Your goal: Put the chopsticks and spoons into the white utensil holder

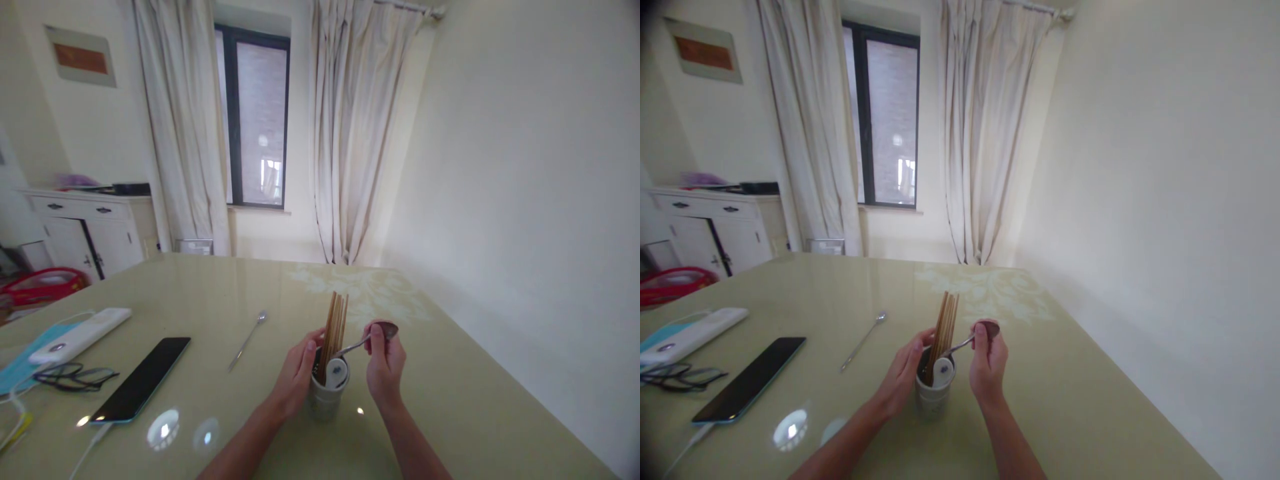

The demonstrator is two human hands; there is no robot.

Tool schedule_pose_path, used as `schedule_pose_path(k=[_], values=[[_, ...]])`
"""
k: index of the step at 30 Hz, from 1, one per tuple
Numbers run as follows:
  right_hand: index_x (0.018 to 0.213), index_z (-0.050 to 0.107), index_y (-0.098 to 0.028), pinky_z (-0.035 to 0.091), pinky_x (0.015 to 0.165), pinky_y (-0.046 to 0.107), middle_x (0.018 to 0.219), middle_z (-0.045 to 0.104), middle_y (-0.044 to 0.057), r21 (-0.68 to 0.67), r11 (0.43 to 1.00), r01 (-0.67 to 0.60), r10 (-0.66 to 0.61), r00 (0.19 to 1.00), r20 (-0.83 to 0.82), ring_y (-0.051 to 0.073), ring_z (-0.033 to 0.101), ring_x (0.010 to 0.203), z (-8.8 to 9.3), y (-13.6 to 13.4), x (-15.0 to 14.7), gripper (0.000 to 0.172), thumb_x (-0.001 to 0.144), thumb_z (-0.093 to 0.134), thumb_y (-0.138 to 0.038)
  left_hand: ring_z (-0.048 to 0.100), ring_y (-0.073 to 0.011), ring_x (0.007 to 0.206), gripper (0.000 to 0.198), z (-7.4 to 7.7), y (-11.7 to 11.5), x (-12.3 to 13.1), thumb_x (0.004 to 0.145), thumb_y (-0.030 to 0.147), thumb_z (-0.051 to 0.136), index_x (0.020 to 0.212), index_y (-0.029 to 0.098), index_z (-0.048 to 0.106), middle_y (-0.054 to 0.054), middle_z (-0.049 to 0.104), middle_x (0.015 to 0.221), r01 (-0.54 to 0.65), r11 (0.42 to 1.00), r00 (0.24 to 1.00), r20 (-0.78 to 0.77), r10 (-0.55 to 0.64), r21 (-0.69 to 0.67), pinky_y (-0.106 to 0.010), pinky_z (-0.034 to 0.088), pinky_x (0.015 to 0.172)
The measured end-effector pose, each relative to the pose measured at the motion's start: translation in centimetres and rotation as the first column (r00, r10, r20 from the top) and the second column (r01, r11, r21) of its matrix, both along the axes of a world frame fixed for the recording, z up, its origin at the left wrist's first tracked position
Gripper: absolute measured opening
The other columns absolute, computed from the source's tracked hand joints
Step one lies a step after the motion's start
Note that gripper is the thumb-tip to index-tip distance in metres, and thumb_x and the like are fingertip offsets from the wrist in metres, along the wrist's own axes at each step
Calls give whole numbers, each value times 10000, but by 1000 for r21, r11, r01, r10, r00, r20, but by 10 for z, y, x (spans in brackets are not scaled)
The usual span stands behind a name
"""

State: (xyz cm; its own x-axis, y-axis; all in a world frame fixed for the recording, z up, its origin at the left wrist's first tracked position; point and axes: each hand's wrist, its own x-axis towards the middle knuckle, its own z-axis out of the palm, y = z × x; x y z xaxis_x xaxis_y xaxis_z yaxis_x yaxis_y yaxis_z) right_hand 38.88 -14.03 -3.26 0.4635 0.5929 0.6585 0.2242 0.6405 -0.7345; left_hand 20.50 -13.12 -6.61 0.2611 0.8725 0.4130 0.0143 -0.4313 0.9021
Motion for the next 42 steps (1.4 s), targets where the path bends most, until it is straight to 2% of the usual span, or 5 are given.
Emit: schedule_pose_path(k=[19, 23, 27, 36, 42], values=[[1029, 809, -220, 541, 666, 300, 888, 686, 60, -12, 998, -61, 62, 941, 331, 205, 654, 792, 2, -4, -7, 240, 1055, 615, -359, 705, -256, 975, 599, 2, 15, -7, 1109, 497, 224, 1182, 176, 724, -122, 782, 1048, -187, 981, 970, -144, 194, 58, -407, 552, 915], [987, 744, -201, 533, 703, 299, 877, 694, 45, -30, 999, -34, 39, 985, 166, 202, 649, 806, -3, 2, -6, 292, 1057, 598, -444, 640, -349, 1139, 328, -3, 43, -56, 1002, 302, 462, 1169, 151, 700, -194, 717, 1191, -656, 684, 437, -578, 689, 320, -509, 480, 1000], [990, 676, -198, 504, 635, 282, 810, 648, 11, -49, 998, -46, 47, 998, 28, 180, 610, 715, -9, 8, -8, 329, 1020, 632, -523, 591, -417, 1183, 276, -20, 52, -93, 986, 291, 491, 1057, 136, 708, -235, 674, 1189, -736, 575, 117, -770, 628, 357, -529, 465, 937], [955, 658, -206, 489, 626, 282, 791, 608, 4, 1, 1000, -9, 9, 998, 63, 174, 570, 692, -9, 4, -9, 328, 1045, 583, -513, 712, -236, 849, 290, -9, 48, -56, 1099, 307, 330, 1067, 177, 587, -96, 711, 928, -670, 696, 481, -564, 671, 258, -331, 516, 737], [1204, 703, -215, 521, 612, 321, 892, 680, 70, 133, 976, -170, 120, 941, 317, 213, 627, 719, -18, -10, -10, 374, 1052, 554, -522, 716, -205, 938, 187, 9, 0, -16, 1067, 220, 482, 1186, 204, 625, -111, 717, 1028, -305, 564, 849, -49, 526, 768, -321, 600, 831]])
